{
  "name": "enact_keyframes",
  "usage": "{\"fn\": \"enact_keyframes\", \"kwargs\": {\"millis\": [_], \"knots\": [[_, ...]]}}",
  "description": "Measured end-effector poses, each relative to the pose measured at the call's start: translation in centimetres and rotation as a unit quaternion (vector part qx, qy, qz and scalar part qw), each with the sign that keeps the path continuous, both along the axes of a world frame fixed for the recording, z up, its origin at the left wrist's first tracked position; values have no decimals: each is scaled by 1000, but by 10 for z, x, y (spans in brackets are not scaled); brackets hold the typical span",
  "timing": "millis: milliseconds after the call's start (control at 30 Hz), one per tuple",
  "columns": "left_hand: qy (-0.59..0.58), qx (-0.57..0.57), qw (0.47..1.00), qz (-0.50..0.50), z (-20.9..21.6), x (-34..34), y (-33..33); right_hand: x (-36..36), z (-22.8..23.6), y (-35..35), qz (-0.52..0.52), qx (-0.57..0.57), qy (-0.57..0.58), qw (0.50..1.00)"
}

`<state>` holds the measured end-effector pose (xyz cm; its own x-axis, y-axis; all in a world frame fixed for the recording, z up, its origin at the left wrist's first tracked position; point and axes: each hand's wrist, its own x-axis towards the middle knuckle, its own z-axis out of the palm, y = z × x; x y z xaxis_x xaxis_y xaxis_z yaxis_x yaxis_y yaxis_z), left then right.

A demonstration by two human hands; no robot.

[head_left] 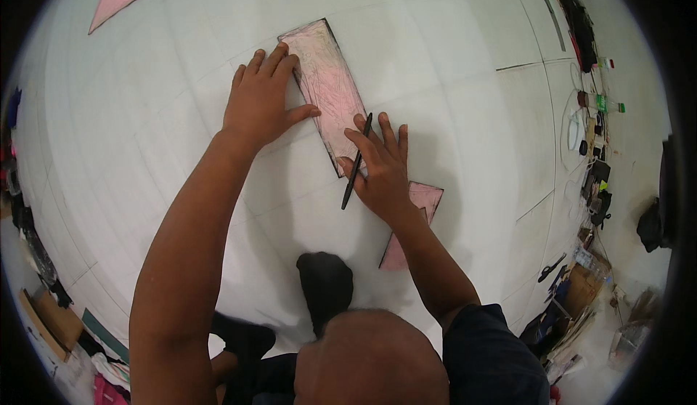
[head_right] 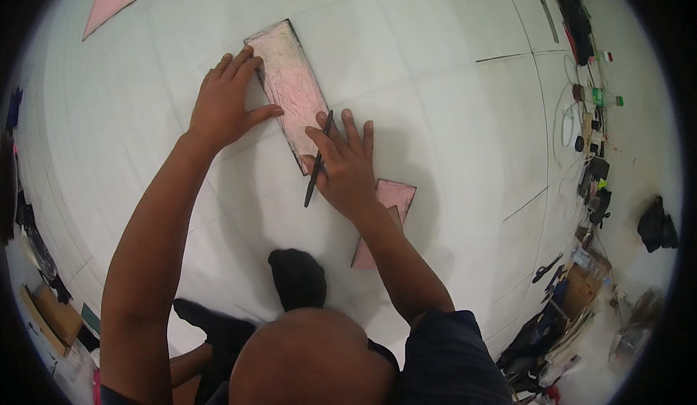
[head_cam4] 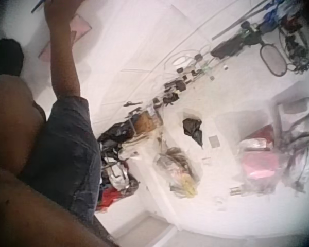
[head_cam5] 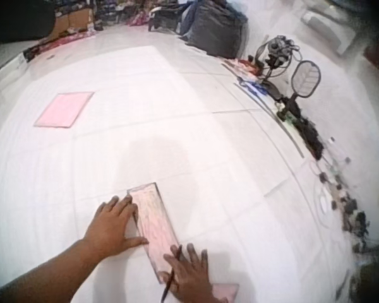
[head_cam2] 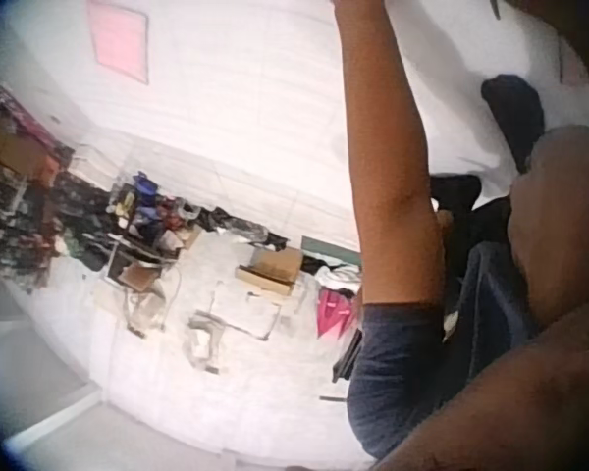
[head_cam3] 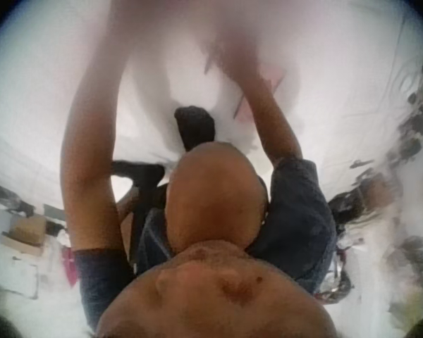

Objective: The person uses a pen to trace around several cardboard templates on a long piece of fabric laid on the floor.

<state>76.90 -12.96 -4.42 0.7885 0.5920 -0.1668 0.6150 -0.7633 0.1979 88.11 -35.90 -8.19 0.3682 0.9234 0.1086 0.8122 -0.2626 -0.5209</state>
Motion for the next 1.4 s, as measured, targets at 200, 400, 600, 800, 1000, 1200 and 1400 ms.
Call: {"fn": "enact_keyframes", "kwargs": {"millis": [200, 400, 600, 800, 1000, 1200, 1400], "knots": [[-16, -28, 999, 9, 3, 2, 3, 0, 2, -1, -10, 28, 6, 1000], [-4, -29, 1000, -4, 4, 4, 5, 4, 7, -11, -45, 13, 22, 999], [39, -15, 999, -7, 8, 9, -2, 1, 2, -21, -51, -1, 9, 999], [72, -3, 997, -8, 10, 12, -6, 2, 3, -22, -50, -1, 16, 999], [77, -3, 997, -2, 10, 14, -7, 4, 1, -22, -50, 8, 28, 998], [41, 8, 999, -19, 7, 10, -4, 6, 2, -22, -35, 9, 28, 999], [106, -9, 994, -23, 23, 23, -4, 8, 4, -21, -24, -20, 22, 999]]}}
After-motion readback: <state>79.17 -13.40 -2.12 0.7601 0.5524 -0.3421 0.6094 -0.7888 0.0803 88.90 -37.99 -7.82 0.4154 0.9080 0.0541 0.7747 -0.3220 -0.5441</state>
